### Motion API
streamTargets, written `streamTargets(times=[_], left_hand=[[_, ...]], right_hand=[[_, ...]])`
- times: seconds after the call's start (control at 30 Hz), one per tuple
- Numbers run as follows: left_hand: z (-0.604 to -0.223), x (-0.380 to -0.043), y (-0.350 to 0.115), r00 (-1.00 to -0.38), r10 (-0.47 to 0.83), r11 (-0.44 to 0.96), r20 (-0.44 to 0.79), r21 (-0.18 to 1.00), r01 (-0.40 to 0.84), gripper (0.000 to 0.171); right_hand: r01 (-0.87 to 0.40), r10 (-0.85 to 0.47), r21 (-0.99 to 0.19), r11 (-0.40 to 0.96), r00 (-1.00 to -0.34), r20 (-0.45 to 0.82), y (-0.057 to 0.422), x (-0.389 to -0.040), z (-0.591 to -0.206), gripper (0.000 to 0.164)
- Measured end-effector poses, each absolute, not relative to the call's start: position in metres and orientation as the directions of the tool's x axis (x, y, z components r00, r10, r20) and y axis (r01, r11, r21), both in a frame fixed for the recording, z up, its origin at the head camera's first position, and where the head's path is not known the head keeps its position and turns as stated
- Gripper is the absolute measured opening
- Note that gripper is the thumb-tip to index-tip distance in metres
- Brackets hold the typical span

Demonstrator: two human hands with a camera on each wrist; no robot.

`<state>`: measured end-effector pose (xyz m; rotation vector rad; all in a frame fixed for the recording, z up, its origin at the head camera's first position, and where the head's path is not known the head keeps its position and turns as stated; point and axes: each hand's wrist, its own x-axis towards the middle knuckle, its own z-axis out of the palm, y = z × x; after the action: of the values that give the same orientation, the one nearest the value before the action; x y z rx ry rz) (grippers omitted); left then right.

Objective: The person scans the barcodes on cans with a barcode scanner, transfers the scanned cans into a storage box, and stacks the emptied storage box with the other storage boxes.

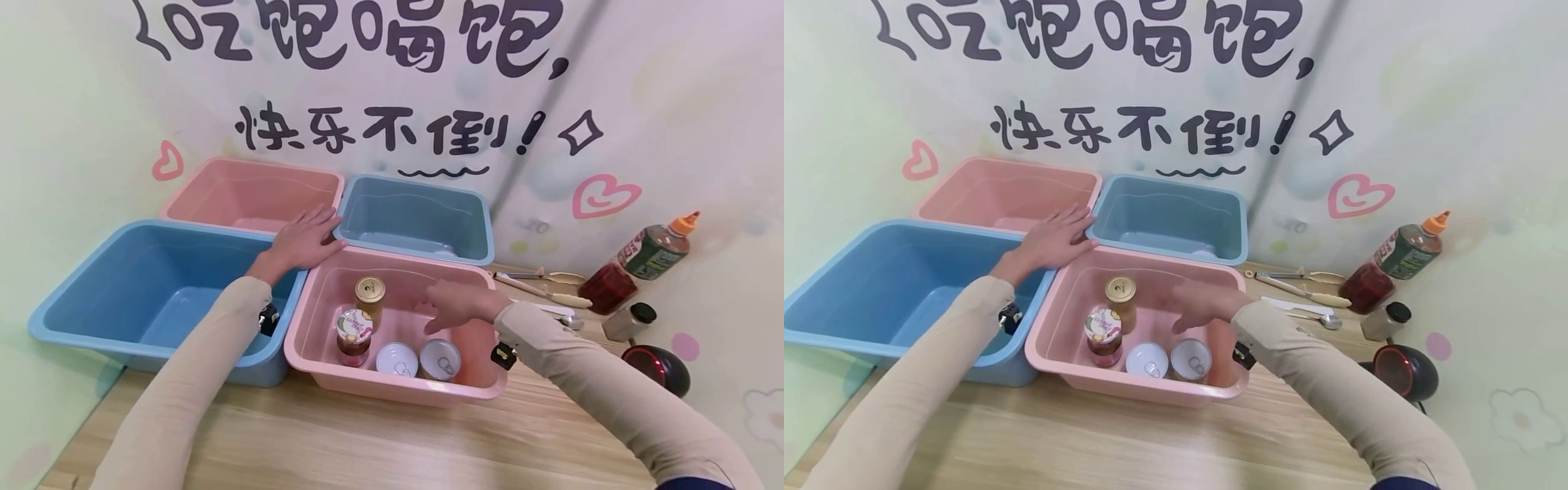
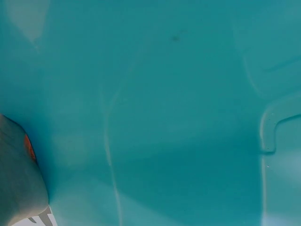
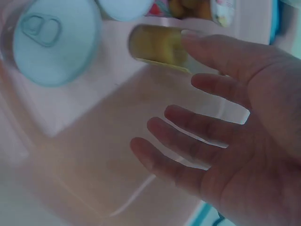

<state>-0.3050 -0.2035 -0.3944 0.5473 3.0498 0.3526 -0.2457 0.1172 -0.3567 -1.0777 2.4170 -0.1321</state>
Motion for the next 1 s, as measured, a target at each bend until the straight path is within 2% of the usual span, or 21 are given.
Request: streamTargets(times=[0.2,0.5,0.6,0.8,1.0], left_hand=[[-0.395,-0.304,-0.206,-0.94,0.341,0.913,0.022,0.229,0.336,0.073],[-0.395,-0.305,-0.206,-0.938,0.344,0.911,0.029,0.232,0.341,0.073],[-0.395,-0.305,-0.206,-0.94,0.341,0.912,0.03,0.232,0.338,0.072],[-0.395,-0.305,-0.204,-0.94,0.34,0.913,0.028,0.229,0.337,0.072],[-0.396,-0.306,-0.204,-0.94,0.34,0.915,0.025,0.222,0.337,0.072]], right_hand=[[-0.658,-0.699,-0.284,0.698,-0.537,-0.472,0.109,-0.245,-0.371,0.046],[-0.622,-0.593,-0.213,0.754,-0.503,-0.629,0.096,-0.242,-0.385,0.054],[-0.566,-0.555,-0.23,0.792,-0.508,-0.659,0.094,-0.242,-0.389,0.056],[-0.374,-0.469,-0.305,0.876,-0.507,-0.723,0.096,-0.239,-0.395,0.053],[-0.367,-0.437,-0.274,0.889,-0.496,-0.751,0.094,-0.234,-0.401,0.054]])
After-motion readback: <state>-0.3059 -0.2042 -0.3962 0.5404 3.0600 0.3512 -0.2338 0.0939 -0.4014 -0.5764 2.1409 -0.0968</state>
